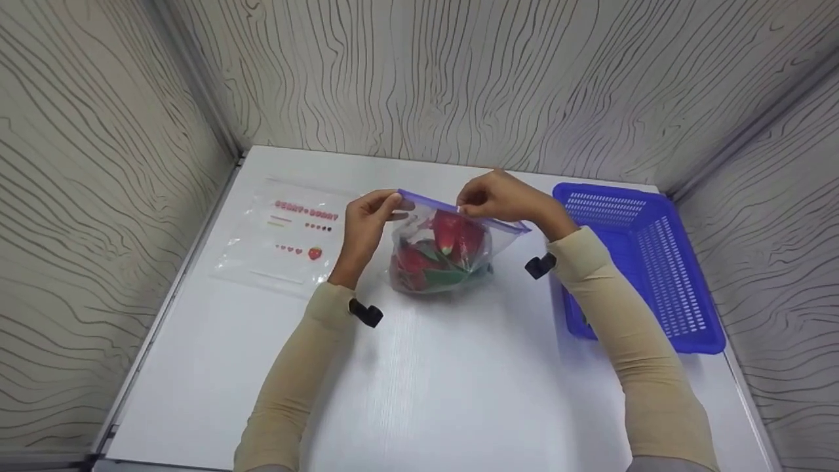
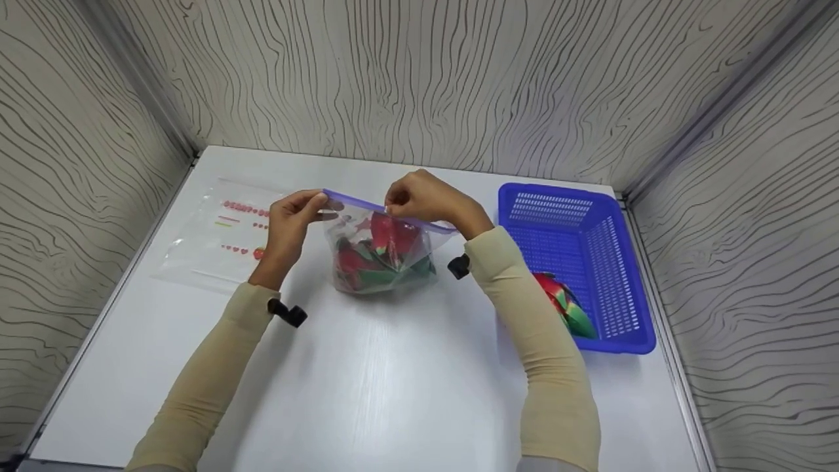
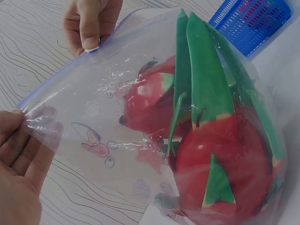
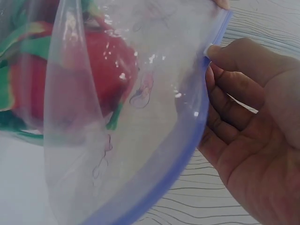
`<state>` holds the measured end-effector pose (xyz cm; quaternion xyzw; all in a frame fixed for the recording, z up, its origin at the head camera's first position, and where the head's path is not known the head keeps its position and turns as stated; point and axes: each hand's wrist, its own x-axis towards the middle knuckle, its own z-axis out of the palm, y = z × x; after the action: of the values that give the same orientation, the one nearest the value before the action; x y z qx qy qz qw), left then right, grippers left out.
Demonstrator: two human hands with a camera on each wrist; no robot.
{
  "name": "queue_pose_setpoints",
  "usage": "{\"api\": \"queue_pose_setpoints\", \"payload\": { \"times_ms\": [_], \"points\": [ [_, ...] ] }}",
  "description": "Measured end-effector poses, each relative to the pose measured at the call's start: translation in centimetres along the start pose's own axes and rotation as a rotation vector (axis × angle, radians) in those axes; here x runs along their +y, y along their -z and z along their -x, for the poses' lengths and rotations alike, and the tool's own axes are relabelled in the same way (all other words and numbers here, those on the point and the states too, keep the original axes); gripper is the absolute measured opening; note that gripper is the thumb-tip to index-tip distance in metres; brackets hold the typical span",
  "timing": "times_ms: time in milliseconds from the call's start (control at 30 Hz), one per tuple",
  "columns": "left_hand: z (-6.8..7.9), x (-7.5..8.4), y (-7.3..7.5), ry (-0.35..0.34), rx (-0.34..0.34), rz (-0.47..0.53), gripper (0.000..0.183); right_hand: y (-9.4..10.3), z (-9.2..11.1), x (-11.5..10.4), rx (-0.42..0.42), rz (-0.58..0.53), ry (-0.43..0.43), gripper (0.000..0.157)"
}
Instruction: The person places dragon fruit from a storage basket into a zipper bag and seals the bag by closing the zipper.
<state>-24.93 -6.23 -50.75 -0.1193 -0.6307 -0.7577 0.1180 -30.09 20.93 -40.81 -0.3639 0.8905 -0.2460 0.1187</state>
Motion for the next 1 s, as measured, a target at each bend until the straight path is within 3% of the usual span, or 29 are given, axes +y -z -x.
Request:
{"api": "queue_pose_setpoints", "payload": {
  "times_ms": [267,500,1000],
  "points": [
    [0.1,-0.1,0.5,0.02,0.019,-0.037,0.02,0.1,1.2,0.7,0.004,0.018,-0.009,0.012],
    [-0.1,-0.2,0.7,-0.016,0.022,-0.008,0.018,0.3,2.3,1.6,0.0,0.022,-0.05,0.014],
    [0.0,-0.2,1.2,0.011,0.056,0.003,0.018,0.6,3.5,2.8,-0.003,0.018,-0.07,0.015]
  ]
}}
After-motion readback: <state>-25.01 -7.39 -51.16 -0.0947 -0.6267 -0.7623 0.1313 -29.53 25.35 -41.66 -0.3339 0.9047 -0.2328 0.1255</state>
